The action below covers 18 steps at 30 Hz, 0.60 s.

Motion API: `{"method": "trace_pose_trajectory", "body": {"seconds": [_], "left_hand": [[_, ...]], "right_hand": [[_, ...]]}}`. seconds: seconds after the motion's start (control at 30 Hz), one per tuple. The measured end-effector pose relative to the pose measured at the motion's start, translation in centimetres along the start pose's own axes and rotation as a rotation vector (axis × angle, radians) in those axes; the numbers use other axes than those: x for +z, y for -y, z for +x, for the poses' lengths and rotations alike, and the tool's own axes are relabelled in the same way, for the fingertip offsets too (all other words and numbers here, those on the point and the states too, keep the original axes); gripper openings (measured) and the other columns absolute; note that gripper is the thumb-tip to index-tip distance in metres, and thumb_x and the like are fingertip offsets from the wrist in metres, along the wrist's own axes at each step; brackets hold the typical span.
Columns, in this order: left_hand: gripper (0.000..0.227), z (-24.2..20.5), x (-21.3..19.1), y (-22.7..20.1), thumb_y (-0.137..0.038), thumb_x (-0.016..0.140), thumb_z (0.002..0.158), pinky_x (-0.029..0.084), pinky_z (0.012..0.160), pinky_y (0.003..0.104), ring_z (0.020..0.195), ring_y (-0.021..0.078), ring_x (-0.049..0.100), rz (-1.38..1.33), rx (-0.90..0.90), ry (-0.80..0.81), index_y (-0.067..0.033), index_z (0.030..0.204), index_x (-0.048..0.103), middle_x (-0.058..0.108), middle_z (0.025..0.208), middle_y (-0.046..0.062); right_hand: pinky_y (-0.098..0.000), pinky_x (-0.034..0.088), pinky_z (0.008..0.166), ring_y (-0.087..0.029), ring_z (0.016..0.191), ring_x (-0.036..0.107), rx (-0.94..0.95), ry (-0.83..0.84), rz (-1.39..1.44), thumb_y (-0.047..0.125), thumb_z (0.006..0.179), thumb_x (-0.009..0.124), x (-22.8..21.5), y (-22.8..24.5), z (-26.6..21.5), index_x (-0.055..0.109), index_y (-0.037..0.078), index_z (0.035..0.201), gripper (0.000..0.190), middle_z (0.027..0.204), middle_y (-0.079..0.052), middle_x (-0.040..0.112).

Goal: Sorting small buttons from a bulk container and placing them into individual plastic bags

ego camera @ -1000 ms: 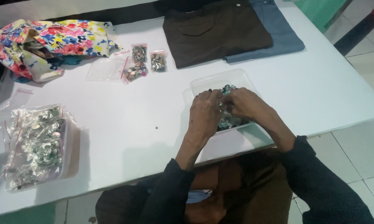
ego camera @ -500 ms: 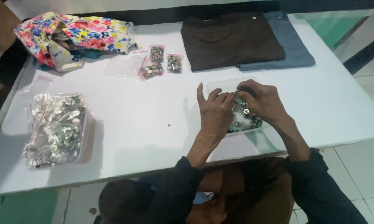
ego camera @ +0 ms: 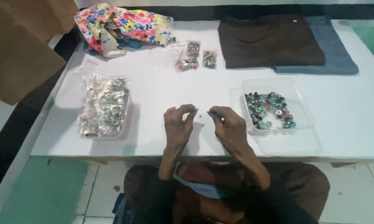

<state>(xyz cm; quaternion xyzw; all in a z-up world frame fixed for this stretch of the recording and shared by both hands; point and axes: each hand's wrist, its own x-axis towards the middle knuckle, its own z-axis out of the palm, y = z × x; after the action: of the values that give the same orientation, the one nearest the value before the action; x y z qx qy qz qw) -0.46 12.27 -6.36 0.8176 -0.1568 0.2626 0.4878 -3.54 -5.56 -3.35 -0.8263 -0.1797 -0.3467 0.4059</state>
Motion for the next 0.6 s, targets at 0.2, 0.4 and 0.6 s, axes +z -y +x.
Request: {"method": "trace_pose_trajectory", "body": {"seconds": [0.2,0.4,0.6], "left_hand": [[0.011,-0.5,-0.4,2.0,-0.016,0.075,0.094,0.038,0.112,0.050,0.096,0.0275,0.075,0.056,-0.138,0.103,-0.0229,0.101,0.072,0.077,0.088,-0.003],[0.011,-0.9,0.2,2.4,-0.028,0.068,0.097,0.032,0.115,0.048,0.100,0.0200,0.074,0.070,-0.193,0.139,-0.0237,0.105,0.073,0.077,0.091,-0.002],[0.015,-0.4,0.7,2.5,-0.015,0.071,0.096,0.034,0.116,0.051,0.108,0.0228,0.070,0.125,-0.175,0.154,-0.0233,0.107,0.075,0.077,0.096,-0.001]], "right_hand": [[-0.0403,0.060,0.052,-0.042,0.080,0.073,0.328,0.150,0.134,0.007,0.091,0.077,3.5,-2.9,-1.3,0.077,0.011,0.099,0.009,0.090,-0.016,0.076],[-0.0446,0.060,0.058,-0.047,0.087,0.072,0.431,0.212,0.153,0.011,0.093,0.076,2.8,-0.7,0.1,0.078,0.010,0.103,0.010,0.092,-0.021,0.076],[-0.0429,0.061,0.073,-0.039,0.092,0.074,0.446,0.275,0.084,0.012,0.095,0.074,3.7,-1.6,0.3,0.079,0.012,0.104,0.010,0.098,-0.016,0.078]]}}
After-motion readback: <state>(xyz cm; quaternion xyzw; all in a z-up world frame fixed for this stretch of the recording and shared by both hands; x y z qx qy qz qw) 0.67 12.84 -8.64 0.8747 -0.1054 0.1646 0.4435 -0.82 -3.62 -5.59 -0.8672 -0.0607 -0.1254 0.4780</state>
